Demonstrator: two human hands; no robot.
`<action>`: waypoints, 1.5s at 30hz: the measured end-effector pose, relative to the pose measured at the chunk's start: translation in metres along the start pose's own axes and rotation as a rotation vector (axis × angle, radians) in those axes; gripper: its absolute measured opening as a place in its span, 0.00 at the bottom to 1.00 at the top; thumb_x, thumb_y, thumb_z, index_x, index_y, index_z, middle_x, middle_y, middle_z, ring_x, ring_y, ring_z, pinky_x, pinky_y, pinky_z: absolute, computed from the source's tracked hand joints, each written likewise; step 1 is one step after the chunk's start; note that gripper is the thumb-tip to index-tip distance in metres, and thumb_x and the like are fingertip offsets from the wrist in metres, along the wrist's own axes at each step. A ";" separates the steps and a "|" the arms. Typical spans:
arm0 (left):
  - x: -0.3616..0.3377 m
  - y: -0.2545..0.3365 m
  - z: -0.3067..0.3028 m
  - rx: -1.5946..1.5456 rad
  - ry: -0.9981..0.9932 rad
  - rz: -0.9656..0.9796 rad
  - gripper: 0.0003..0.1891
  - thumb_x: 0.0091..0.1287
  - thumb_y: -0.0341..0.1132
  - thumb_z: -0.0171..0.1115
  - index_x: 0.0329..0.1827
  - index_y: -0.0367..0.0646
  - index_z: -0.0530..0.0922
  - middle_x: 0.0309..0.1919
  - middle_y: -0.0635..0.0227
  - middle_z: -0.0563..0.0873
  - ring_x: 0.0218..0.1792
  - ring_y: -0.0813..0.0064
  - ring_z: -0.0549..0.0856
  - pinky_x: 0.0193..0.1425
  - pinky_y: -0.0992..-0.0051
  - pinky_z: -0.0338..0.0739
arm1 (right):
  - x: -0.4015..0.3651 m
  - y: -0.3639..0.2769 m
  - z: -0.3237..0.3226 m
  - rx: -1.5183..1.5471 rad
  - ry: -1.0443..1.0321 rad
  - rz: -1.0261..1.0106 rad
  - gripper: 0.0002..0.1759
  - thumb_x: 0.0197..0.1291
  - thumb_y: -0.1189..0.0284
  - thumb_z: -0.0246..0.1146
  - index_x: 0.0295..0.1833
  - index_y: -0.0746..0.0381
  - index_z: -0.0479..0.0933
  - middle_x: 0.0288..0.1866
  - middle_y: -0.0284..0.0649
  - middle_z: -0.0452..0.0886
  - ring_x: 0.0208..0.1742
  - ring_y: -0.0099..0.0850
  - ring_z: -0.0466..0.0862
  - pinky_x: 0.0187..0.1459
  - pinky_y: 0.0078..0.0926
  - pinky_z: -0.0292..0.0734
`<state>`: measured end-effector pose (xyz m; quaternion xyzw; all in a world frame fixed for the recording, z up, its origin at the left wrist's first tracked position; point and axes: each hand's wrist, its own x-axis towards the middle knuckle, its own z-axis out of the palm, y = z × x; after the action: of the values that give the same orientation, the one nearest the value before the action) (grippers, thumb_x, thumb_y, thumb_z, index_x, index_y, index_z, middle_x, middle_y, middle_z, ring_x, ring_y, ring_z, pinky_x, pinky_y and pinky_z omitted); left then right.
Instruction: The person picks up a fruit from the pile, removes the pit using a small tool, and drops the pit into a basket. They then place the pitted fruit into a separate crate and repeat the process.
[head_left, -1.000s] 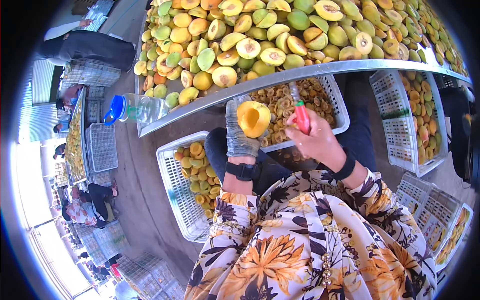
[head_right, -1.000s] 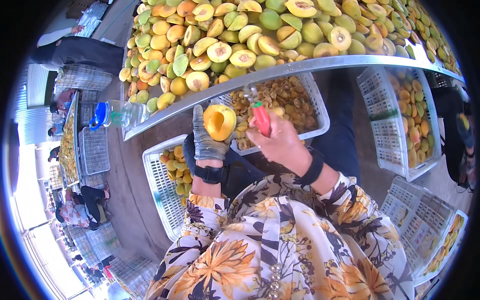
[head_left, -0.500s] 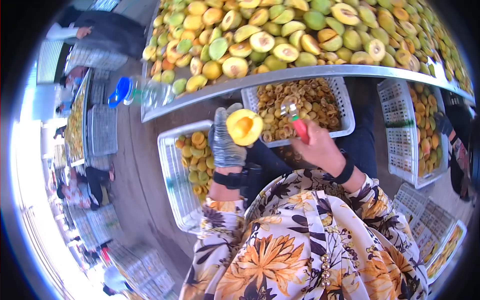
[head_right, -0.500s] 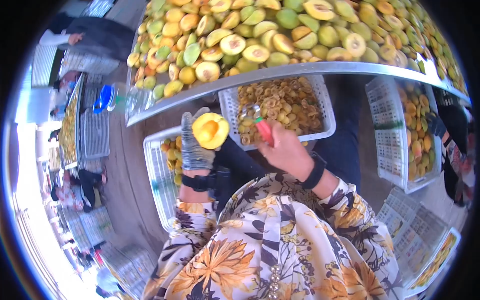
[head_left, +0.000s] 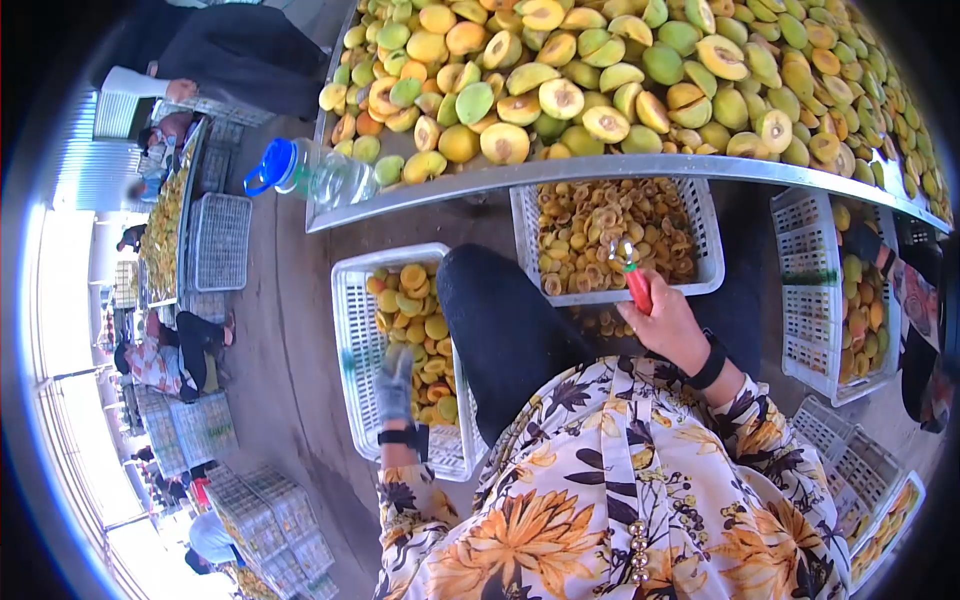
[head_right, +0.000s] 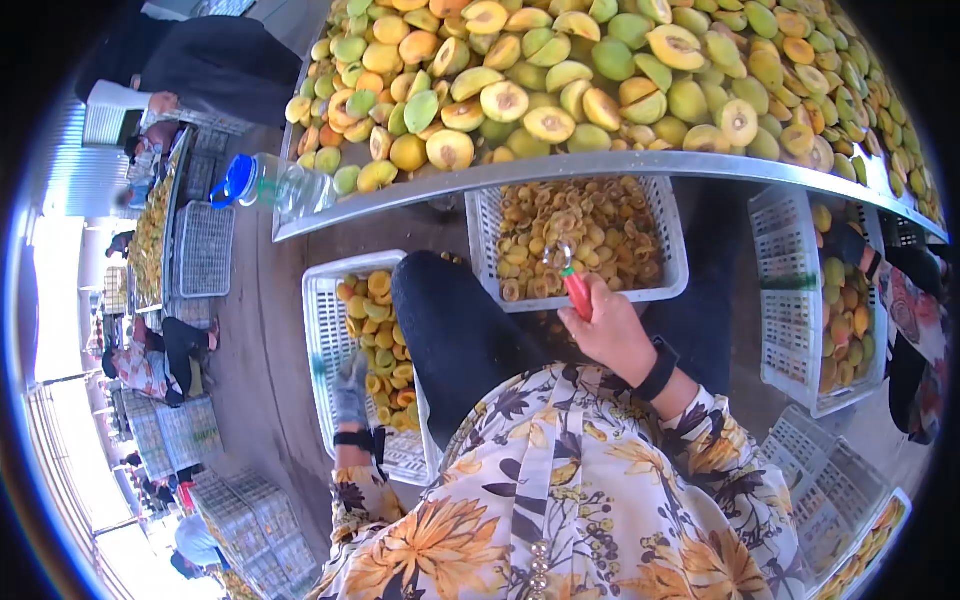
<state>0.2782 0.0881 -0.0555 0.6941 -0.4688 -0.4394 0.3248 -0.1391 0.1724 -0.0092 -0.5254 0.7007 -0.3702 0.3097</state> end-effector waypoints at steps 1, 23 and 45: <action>0.012 0.042 0.021 0.090 -0.020 0.117 0.20 0.61 0.39 0.61 0.51 0.33 0.75 0.47 0.60 0.81 0.48 0.73 0.78 0.54 0.78 0.70 | 0.000 0.000 0.001 -0.004 0.005 0.004 0.24 0.49 0.70 0.64 0.49 0.70 0.65 0.29 0.58 0.76 0.33 0.55 0.78 0.33 0.41 0.73; 0.036 0.243 0.215 0.005 -0.394 0.683 0.38 0.46 0.32 0.72 0.61 0.35 0.62 0.48 0.55 0.76 0.46 0.66 0.78 0.52 0.74 0.73 | 0.048 -0.064 -0.028 0.117 0.206 -0.089 0.32 0.47 0.67 0.68 0.57 0.66 0.65 0.26 0.43 0.77 0.27 0.36 0.79 0.33 0.29 0.74; -0.020 0.204 0.231 -1.210 -0.645 -0.250 0.20 0.62 0.50 0.53 0.44 0.41 0.76 0.40 0.63 0.82 0.42 0.61 0.80 0.51 0.62 0.75 | 0.023 -0.079 -0.006 0.127 0.083 0.042 0.21 0.46 0.72 0.65 0.47 0.67 0.70 0.26 0.53 0.75 0.28 0.49 0.77 0.30 0.33 0.72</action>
<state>-0.0108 0.0263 0.0334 0.2746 -0.1312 -0.8416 0.4462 -0.1097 0.1376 0.0596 -0.4741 0.6988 -0.4291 0.3207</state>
